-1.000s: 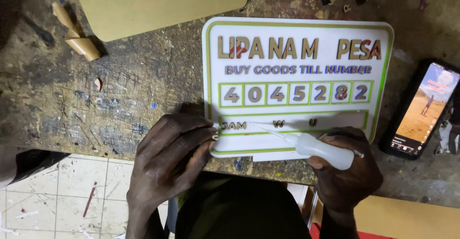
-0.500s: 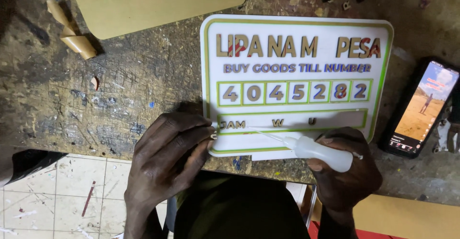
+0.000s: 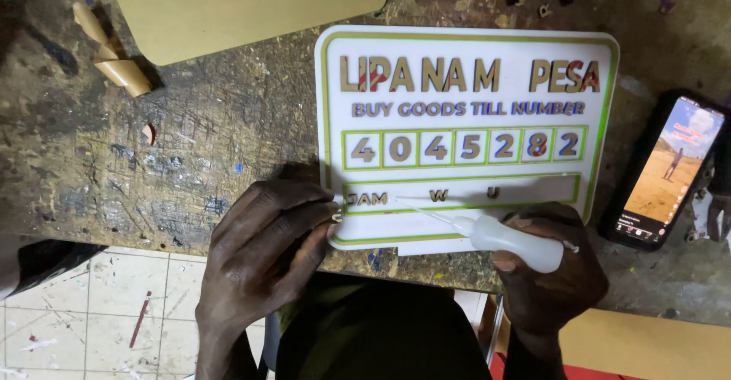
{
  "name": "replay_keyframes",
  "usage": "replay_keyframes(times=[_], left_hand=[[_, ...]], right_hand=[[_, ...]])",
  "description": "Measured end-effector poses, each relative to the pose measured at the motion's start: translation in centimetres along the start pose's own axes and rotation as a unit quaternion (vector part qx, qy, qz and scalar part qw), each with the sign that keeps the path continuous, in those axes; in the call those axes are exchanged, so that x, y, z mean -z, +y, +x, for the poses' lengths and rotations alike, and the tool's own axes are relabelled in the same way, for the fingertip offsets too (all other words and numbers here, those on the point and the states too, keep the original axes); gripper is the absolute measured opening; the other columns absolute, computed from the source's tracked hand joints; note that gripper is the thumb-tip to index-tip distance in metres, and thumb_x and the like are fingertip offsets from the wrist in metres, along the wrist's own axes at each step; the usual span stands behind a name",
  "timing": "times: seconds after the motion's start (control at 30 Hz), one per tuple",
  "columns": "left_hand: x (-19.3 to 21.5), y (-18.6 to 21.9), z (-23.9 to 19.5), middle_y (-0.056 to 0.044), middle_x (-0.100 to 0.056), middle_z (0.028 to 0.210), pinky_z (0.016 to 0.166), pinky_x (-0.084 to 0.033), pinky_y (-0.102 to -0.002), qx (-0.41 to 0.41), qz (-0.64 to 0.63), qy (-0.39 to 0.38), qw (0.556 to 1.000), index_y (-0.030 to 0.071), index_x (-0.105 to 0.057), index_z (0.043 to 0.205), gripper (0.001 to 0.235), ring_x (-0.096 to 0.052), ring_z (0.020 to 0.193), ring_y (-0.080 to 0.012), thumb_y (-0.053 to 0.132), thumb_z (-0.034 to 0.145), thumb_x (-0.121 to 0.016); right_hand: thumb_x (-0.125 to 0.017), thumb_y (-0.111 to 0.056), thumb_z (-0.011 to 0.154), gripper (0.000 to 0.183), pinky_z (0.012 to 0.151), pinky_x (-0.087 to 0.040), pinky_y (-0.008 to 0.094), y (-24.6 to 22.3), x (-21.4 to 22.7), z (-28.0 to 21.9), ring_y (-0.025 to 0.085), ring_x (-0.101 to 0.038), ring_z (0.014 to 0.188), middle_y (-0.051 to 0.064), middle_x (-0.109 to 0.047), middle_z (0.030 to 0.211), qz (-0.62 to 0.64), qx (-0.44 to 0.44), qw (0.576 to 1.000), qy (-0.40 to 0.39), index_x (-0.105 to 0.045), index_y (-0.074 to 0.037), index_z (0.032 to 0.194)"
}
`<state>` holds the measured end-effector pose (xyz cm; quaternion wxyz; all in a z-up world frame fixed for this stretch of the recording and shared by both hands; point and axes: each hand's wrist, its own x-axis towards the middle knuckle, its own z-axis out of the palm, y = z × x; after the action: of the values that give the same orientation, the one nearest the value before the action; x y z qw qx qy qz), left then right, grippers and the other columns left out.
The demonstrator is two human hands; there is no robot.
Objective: Applying small letters to a sign board using glue
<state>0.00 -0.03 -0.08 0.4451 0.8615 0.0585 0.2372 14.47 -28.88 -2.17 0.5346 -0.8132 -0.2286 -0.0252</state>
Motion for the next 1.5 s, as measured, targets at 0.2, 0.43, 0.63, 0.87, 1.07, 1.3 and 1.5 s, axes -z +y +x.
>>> replay_keyframes(times=[0.2,0.43,0.63,0.87,1.07,1.3,1.5], left_hand=[[0.0,0.1,0.0,-0.016,-0.080,0.117,0.097,-0.063,-0.044,0.004,0.007,0.000,1.000,-0.002,-0.078,0.114,0.010,-0.077,0.106,-0.0343,0.003,0.106,-0.078],[-0.1,0.0,-0.1,-0.017,-0.079,0.118,0.098,-0.062,-0.045,0.000,0.006,-0.005,1.000,-0.002,-0.078,0.116,0.011,-0.077,0.108,-0.0348,0.004,0.106,-0.078],[-0.1,1.2,-0.1,-0.018,-0.079,0.118,0.099,-0.063,-0.045,-0.029,-0.011,-0.001,1.000,-0.002,-0.078,0.114,0.010,-0.078,0.110,-0.0360,0.003,0.107,-0.075],[-1.6,3.4,1.1,-0.016,-0.080,0.119,0.095,-0.062,-0.044,-0.067,0.005,-0.016,0.998,0.000,-0.079,0.112,0.009,-0.078,0.106,-0.0340,0.004,0.105,-0.077],[-2.6,4.4,1.3,-0.014,-0.080,0.125,0.099,-0.060,-0.043,-0.079,0.011,-0.030,0.996,0.001,-0.079,0.118,0.014,-0.077,0.112,-0.0326,0.005,0.106,-0.078],[-3.0,4.8,0.7,-0.016,-0.081,0.120,0.097,-0.062,-0.043,-0.086,0.003,-0.009,0.996,0.000,-0.079,0.115,0.011,-0.079,0.110,-0.0337,0.005,0.106,-0.079],[-3.5,4.7,1.0,-0.018,-0.078,0.124,0.094,-0.062,-0.049,-0.125,0.043,-0.014,0.991,-0.003,-0.078,0.119,0.015,-0.075,0.110,-0.0383,0.009,0.111,-0.073]], right_hand=[[-0.078,-0.042,0.097,0.049,0.089,-0.056,0.039,-0.6,-0.1,0.3,0.031,-0.071,0.098,0.022,-0.071,0.107,-0.049,0.001,0.999,-0.017,-0.068,0.004,0.112],[-0.078,-0.052,0.097,0.057,0.087,-0.058,0.042,0.6,0.1,-0.3,0.033,-0.072,0.097,0.021,-0.070,0.103,-0.044,-0.003,0.998,0.035,-0.066,0.003,0.109],[-0.085,-0.060,0.097,0.074,0.062,-0.069,0.048,2.7,1.0,0.4,0.038,-0.076,0.076,0.020,-0.064,0.113,0.066,-0.015,0.988,0.137,-0.057,0.004,0.122],[-0.083,-0.032,0.099,0.060,0.115,-0.052,0.049,1.9,9.3,7.5,0.041,-0.057,0.149,0.026,-0.053,0.159,-0.204,0.039,0.977,0.044,-0.067,0.005,0.143],[-0.098,-0.001,0.101,0.048,0.104,-0.061,0.039,7.0,10.9,15.0,0.029,-0.071,0.118,0.016,-0.066,0.127,-0.146,0.119,0.982,0.017,-0.062,0.001,0.133],[-0.101,-0.005,0.107,0.045,0.116,-0.044,0.052,5.7,10.1,14.7,0.045,-0.062,0.141,0.026,-0.067,0.153,-0.258,0.247,0.934,-0.024,-0.067,0.004,0.136],[-0.072,0.010,0.112,0.013,0.112,-0.056,0.039,-2.2,6.1,4.5,0.030,-0.075,0.124,0.017,-0.079,0.130,-0.127,0.102,0.979,-0.124,-0.078,-0.001,0.117]])
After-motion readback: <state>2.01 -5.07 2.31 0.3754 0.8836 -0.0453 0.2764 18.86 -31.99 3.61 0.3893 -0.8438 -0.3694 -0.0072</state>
